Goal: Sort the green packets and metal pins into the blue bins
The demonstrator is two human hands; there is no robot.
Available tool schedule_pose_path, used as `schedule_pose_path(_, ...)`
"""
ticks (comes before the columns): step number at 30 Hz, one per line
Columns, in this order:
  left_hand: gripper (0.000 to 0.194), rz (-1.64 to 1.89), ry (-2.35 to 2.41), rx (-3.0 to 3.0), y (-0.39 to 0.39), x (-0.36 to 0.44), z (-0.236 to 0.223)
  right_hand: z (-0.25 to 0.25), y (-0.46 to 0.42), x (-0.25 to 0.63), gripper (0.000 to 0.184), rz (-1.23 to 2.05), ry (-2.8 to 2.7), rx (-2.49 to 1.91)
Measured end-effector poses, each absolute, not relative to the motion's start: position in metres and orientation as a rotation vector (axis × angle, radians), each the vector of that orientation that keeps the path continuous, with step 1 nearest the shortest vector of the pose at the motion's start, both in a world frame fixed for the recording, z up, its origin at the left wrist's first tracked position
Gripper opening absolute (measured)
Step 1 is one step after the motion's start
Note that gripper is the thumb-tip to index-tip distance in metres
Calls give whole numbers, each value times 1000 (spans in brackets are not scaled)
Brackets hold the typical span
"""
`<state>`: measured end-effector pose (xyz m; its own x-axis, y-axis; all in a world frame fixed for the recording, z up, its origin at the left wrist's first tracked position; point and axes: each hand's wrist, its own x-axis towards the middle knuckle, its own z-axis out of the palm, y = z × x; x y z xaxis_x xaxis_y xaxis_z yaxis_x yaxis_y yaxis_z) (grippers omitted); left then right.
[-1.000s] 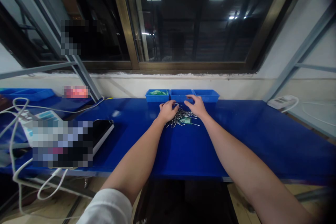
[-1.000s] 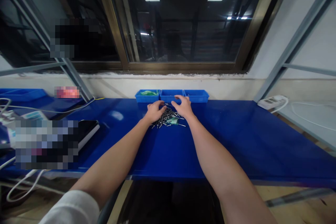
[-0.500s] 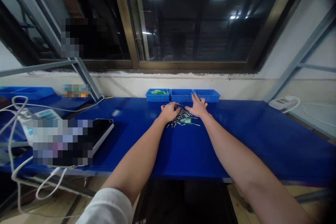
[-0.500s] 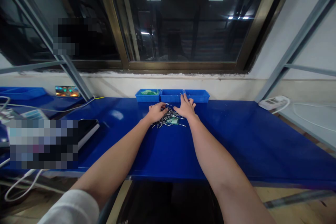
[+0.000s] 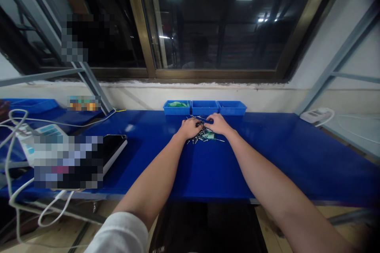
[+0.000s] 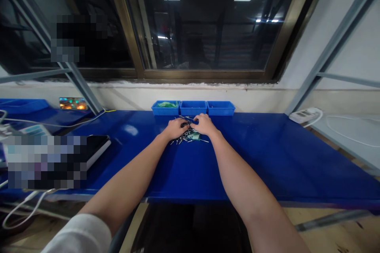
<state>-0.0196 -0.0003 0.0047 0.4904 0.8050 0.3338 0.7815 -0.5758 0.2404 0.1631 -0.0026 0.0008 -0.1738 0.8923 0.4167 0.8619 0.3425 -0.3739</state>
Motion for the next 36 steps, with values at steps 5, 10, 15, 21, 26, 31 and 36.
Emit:
schedule_pose_path(5, 34, 600, 1380, 2695, 1, -20, 4, 1, -7, 158, 21, 200, -2132, -1514)
schedule_pose_path(10, 33, 583, 1370, 2662, -1, -20, 5, 3, -10, 158, 13, 274, -2070, -1466)
schedule_pose_path(15, 33, 622, 1361, 2624, -2, -20, 7, 4, -12, 158, 13, 318, -1981, -1417)
schedule_pose_path(21, 33, 787, 1276, 2653, -2, -20, 10, 7, -10, 158, 16, 286, -1816, -1378)
schedule_pose_path(26, 28, 854, 1208, 2664, 0, -21, 11, 10, -13, 157, 22, 297, -1807, -1338)
schedule_pose_path(31, 27, 913, 1231, 2659, 1, -22, 11, 12, -16, 155, 14, 424, -1722, -1252)
schedule_pose_path(36, 27, 905, 1254, 2637, -1, -22, 13, 14, -18, 156, 14, 563, -1683, -1092)
